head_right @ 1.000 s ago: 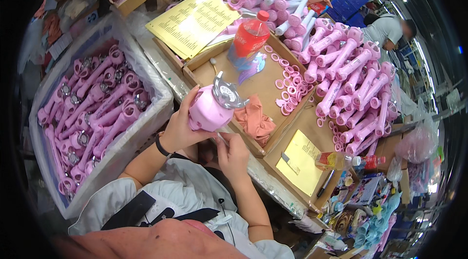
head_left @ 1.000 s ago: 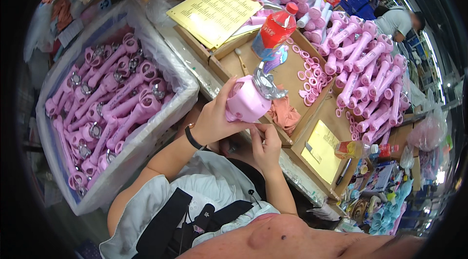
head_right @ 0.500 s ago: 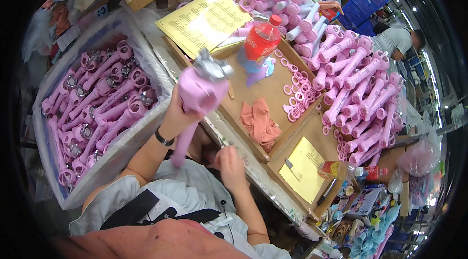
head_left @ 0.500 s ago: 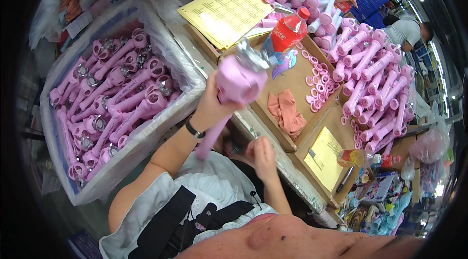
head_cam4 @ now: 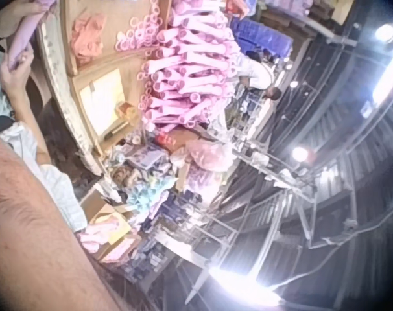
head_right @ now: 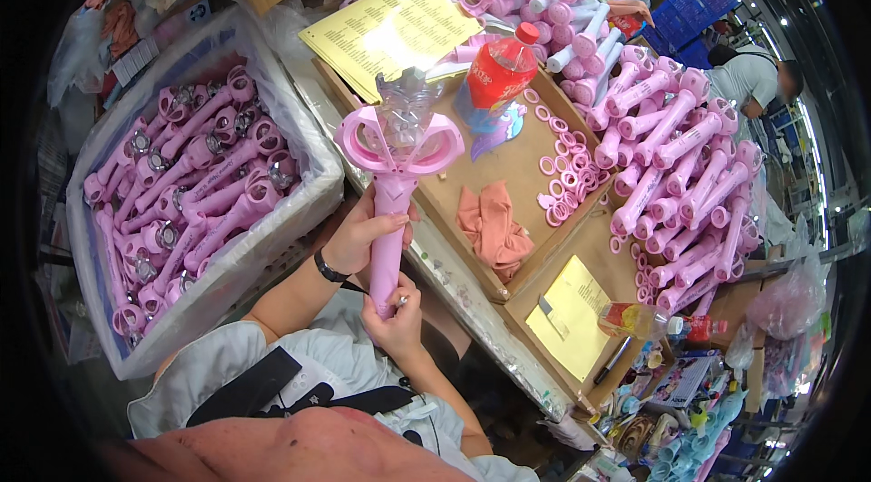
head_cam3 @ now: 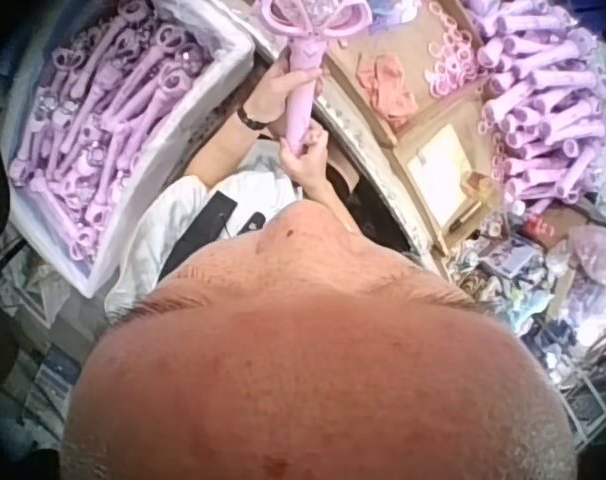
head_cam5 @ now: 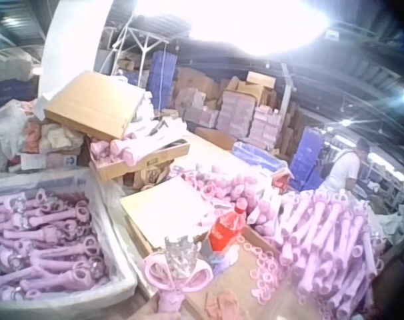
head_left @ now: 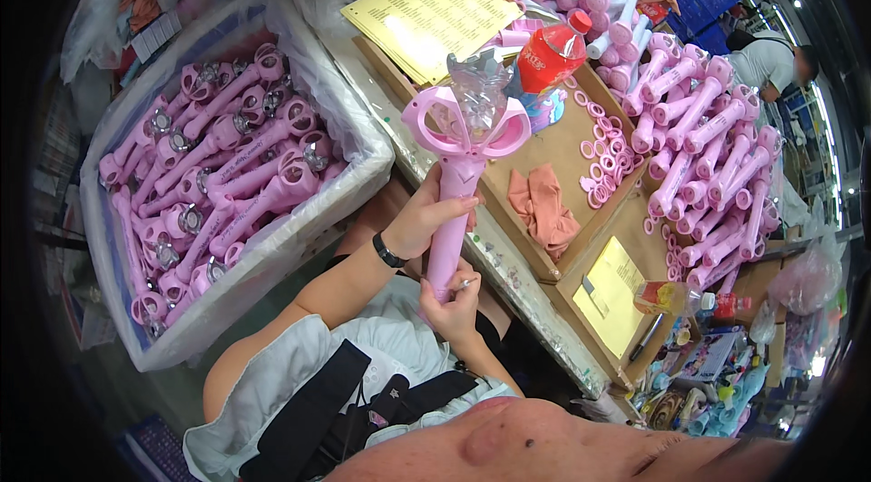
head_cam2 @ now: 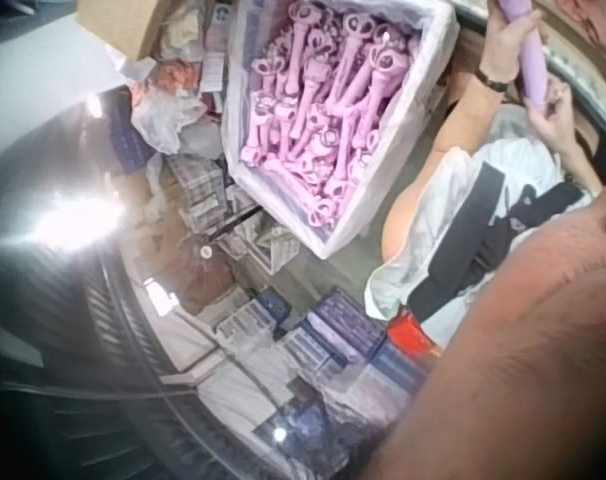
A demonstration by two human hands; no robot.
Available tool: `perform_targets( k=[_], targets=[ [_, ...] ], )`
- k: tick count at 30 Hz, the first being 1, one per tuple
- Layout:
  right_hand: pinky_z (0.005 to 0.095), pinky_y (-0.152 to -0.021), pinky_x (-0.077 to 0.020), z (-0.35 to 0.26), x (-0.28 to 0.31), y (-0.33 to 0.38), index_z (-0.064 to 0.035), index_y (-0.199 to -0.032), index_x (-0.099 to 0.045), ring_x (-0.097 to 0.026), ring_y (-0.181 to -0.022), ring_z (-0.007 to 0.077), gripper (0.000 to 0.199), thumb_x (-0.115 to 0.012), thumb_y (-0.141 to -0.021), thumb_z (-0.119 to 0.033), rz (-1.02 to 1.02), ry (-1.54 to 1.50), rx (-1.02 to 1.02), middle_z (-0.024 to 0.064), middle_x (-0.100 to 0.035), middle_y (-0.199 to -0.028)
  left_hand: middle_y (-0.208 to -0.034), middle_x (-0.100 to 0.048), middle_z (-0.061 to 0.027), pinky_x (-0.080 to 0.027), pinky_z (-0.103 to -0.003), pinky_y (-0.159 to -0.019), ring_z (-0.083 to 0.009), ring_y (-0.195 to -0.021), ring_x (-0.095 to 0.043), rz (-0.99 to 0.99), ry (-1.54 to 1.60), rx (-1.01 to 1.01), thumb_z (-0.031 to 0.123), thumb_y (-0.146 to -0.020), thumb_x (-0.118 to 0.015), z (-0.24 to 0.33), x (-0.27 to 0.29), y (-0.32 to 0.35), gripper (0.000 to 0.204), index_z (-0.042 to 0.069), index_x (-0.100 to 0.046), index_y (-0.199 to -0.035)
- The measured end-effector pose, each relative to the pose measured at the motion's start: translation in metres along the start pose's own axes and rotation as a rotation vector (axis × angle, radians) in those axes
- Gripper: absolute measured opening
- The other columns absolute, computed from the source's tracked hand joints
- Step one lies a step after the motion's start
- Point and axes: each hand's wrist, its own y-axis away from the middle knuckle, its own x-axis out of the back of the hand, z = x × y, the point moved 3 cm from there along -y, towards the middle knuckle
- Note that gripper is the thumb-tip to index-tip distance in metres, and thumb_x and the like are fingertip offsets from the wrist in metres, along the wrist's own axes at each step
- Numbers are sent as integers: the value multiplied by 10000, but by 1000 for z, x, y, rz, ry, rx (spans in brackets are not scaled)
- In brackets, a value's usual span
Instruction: The person assembles pink bubble wands by picking up a wand, attaching a silver metal piece to the top, and wiping the wand with a cloth. They repeat this process for multiple wands, handling them one at a time and placing them on the table.
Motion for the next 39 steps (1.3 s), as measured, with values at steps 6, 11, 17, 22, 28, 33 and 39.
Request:
perform_targets(
  k=[6, 11, 17, 22, 28, 33, 39],
  targets=[
    [329, -688, -482, 11, 1, 5, -55, -899, -323, -591, -794, 255, 461, -747, -719, -69, 1, 4, -15, 261, -549, -1095, -1027, -583, -91, -501, -301, -682, -158, -766, -595, -36, 20, -28, 206, -860, -631, 2, 0, 0, 522, 52, -346, -1270],
    [336, -673, -484, 9, 0, 12, -53, -895, -321, -593, -790, 252, 460, -746, -720, -73, -82, -81, -17, 285, -544, -1121, -1062, -613, -109, -491, -288, -765, -175, -899, -610, -1, -20, -319, 689, -812, -495, 23, 8, -17, 779, -1, -538, -1171],
    [322, -652, -487, 4, 5, 11, -50, -895, -327, -597, -771, 238, 456, -748, -722, -81, -83, 45, 19, 287, -553, -1125, -1063, -592, -114, -515, -293, -695, -167, -807, -623, -45, 36, -138, 455, -835, -631, 9, 4, -7, 627, 33, -436, -1256],
    [287, -667, -483, 0, 5, 10, -60, -898, -318, -587, -801, 199, 448, -732, -730, -30, -81, 69, 16, 254, -551, -1108, -998, -561, -100, -512, -314, -646, -163, -727, -594, -78, 3, 2, 82, -794, -626, -2, 7, -2, 599, 118, -283, -1283],
    [312, -638, -492, 3, 5, 13, -44, -910, -333, -597, -742, 236, 455, -749, -727, -71, -68, 57, 16, 284, -558, -1123, -974, -560, -83, -511, -320, -667, -173, -752, -593, -99, -11, -40, 151, -808, -644, -2, 6, 0, 557, 98, -330, -1264],
    [328, -664, -489, 4, 7, 14, -50, -910, -324, -612, -790, 275, 475, -759, -719, -68, -120, 68, 160, 301, -552, -1133, -961, -609, -110, -516, -319, -716, -197, -849, -613, -74, -29, -336, 615, -761, -639, 22, 13, -10, 765, -1, -489, -1190],
    [378, -692, -492, 1, 24, -1, -18, -939, -436, -616, -809, 343, 278, -662, -818, -125, -275, 288, 49, 215, -593, -1114, -1260, -453, -120, -448, -326, -920, -192, -1078, -517, 76, -286, -420, 332, -701, -816, 26, 18, -2, 979, 28, -191, -1390]
  ],
)
